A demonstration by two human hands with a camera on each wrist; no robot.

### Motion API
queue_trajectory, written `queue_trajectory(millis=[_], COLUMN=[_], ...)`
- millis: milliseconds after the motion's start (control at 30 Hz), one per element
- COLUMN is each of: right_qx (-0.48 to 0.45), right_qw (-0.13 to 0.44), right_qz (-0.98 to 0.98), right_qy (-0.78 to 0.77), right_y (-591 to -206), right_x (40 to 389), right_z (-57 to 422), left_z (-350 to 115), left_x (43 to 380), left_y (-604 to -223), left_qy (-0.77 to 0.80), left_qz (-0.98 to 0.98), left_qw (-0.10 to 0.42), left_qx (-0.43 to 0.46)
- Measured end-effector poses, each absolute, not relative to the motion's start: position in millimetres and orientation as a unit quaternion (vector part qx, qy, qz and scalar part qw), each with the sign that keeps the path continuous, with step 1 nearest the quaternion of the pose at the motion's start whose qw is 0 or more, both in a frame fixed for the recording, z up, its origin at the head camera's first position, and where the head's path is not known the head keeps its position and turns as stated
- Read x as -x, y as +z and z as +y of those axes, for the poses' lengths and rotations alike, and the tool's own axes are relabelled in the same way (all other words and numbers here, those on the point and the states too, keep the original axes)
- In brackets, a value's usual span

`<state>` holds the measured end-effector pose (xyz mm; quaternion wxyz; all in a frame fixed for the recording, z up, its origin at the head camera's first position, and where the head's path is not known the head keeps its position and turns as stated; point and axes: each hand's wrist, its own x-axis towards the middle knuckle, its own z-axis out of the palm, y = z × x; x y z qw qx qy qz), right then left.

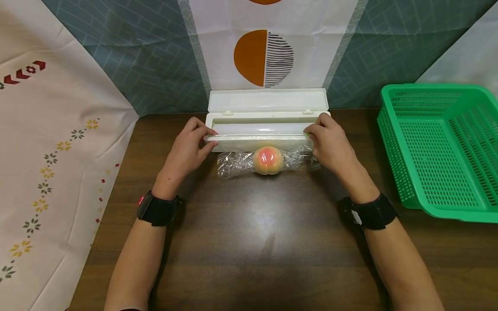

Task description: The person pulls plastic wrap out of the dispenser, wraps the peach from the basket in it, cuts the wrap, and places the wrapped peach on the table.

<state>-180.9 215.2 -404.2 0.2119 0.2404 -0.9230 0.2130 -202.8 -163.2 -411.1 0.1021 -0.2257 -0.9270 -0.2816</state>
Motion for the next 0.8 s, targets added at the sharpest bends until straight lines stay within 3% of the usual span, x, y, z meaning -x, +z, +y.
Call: queue_trajectory(millis=[800], right_qx=[-0.266], right_qw=[0.225], right_qz=[-0.913], right_qy=[0.211], right_y=[-405.0], right_x=[185.8], right_z=[208.9], left_z=[-163.1], left_x=[202.7], left_y=[-409.4], left_qy=[-0.277], left_qz=[-0.929], left_qw=[0.097], left_qx=[0.226])
